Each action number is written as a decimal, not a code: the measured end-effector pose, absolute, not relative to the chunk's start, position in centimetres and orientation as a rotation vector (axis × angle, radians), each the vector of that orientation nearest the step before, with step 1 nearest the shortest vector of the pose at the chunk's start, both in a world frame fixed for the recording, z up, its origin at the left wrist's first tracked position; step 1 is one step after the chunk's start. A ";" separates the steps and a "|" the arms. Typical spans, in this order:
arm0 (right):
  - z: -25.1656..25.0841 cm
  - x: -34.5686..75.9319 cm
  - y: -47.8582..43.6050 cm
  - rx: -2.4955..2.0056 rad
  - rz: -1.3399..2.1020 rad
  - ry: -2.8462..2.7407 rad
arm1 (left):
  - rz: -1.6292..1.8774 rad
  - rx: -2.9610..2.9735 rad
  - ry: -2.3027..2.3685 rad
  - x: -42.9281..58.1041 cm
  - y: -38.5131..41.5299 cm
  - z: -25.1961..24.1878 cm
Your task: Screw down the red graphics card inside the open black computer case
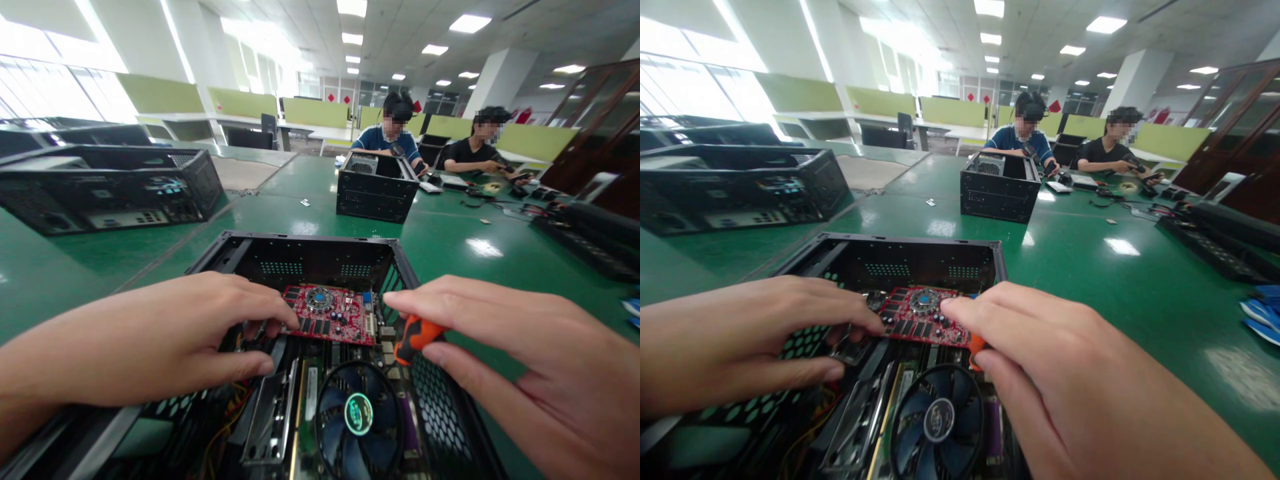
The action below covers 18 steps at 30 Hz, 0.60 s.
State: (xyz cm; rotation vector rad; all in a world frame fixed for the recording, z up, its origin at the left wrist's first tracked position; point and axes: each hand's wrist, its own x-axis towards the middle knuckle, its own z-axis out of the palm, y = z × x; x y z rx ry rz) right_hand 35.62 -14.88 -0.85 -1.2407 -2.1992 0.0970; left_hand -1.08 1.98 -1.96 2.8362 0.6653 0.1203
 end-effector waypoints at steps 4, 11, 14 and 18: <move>-0.6 35.9 -16.1 -1.302 0.097 -2.176 | 0.097 2.801 0.687 -1.1 1.8 -1.9; -2.3 38.6 -16.7 -1.055 0.114 -2.244 | 0.101 2.771 0.659 -0.7 1.5 -1.3; -2.7 39.0 -16.8 -1.004 0.210 -2.362 | 0.104 2.771 0.673 -0.7 1.4 -1.4; -2.9 38.9 -16.8 -0.942 0.323 -2.406 | 0.113 2.799 0.665 -0.7 1.5 -1.6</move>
